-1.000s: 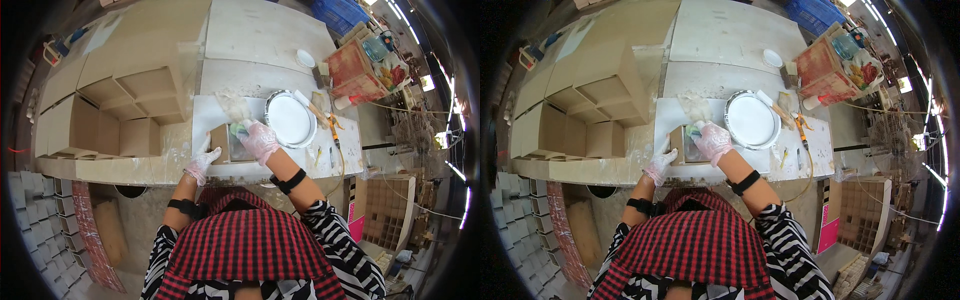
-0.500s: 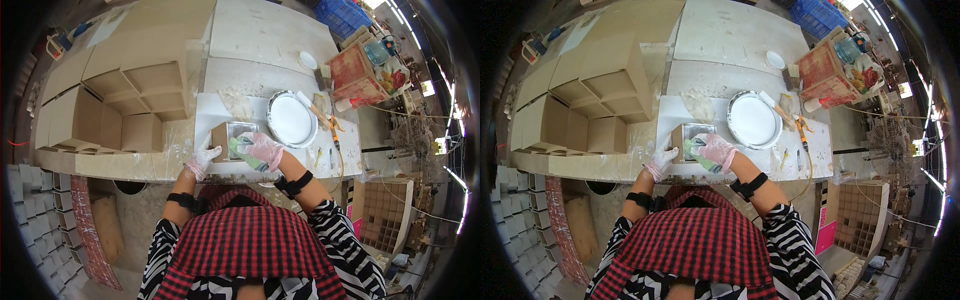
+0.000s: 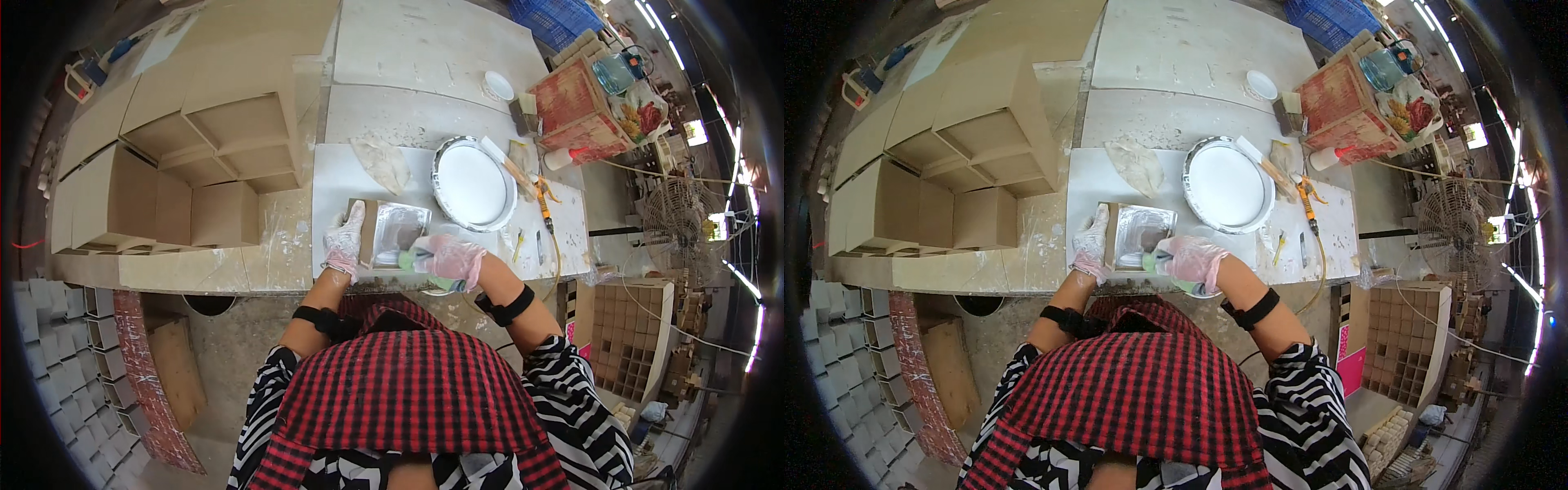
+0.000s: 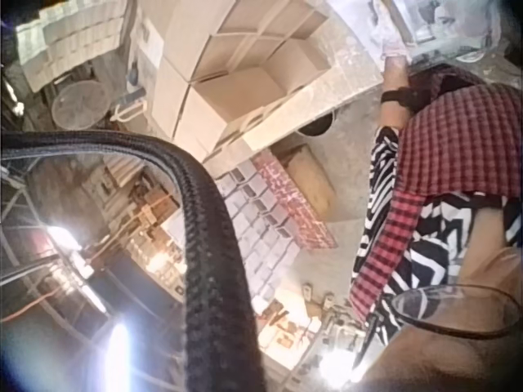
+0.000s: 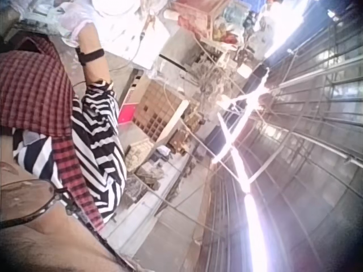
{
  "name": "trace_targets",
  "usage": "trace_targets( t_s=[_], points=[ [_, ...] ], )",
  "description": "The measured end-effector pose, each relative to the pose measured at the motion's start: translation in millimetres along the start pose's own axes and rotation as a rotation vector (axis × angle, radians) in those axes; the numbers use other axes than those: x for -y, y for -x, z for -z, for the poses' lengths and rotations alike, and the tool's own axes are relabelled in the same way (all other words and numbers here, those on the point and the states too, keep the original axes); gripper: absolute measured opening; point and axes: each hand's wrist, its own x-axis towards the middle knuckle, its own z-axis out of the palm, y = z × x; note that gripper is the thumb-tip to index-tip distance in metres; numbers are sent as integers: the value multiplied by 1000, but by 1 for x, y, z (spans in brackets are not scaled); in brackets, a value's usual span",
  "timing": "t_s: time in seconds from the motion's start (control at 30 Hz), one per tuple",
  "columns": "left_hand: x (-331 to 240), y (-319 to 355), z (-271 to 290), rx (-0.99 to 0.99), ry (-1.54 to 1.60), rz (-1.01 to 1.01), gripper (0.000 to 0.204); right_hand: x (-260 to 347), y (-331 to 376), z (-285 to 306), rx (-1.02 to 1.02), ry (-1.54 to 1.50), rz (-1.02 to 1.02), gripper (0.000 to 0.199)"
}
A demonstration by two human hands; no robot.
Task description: The person applies a white substance to the interior and exterior of a wooden box using a cloth, places it on a table, and then stirs a bucket of liquid with a brush.
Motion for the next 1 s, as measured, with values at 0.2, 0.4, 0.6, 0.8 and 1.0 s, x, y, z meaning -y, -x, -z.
trace_targets(
  t_s=[0.2,0.4,0.6,0.8,1.0],
  points=[
    [-21,16,-6,-25,-96,-72,41,18,-7,-30,-125,-366,188,39],
    [-15,23,-4,-9,-134,-113,39,-15,11,-23,23,-129,-2,37],
    [-9,20,0,-25,-139,-137,36,19,10,-29,-113,-208,94,34],
    [0,22,7,-31,-143,-218,40,-3,21,-32,-127,94,-36,35],
    [-10,22,0,-51,-243,-145,47,-5,7,-19,-676,146,-27,21]
  ],
)
